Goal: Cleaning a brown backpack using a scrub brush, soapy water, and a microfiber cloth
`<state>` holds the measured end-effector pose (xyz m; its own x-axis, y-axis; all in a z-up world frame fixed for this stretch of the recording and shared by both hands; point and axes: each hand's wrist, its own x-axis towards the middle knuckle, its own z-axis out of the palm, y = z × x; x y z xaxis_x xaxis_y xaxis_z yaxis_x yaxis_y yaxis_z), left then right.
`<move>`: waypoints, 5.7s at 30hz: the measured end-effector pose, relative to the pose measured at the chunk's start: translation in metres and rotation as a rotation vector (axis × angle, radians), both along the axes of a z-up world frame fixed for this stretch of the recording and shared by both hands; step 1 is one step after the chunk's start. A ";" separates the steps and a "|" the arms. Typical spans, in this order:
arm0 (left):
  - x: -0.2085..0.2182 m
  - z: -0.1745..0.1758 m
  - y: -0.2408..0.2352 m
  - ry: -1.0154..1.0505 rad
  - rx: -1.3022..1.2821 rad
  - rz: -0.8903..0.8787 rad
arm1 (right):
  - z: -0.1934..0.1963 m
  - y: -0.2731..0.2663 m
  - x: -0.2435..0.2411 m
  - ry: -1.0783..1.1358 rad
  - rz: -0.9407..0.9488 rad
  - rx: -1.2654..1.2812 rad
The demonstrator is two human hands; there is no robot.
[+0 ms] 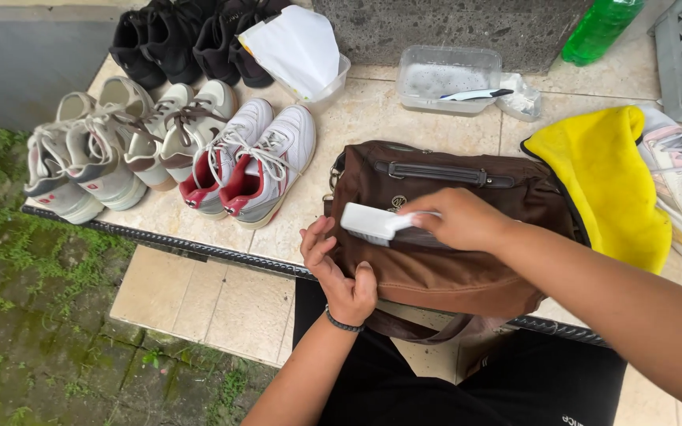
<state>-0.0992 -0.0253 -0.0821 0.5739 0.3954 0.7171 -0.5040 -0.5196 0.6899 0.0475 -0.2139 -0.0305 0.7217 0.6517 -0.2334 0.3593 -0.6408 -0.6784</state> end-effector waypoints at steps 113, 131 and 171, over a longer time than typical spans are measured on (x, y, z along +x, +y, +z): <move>-0.015 -0.019 0.047 0.592 -0.362 -0.256 | 0.017 0.023 -0.017 0.018 -0.013 -0.164; -0.012 -0.003 0.029 0.459 -0.382 -0.177 | 0.046 0.036 -0.027 0.012 -0.066 -0.326; 0.052 -0.083 0.074 0.636 -1.132 -0.691 | 0.003 -0.025 -0.020 0.108 -0.218 -0.017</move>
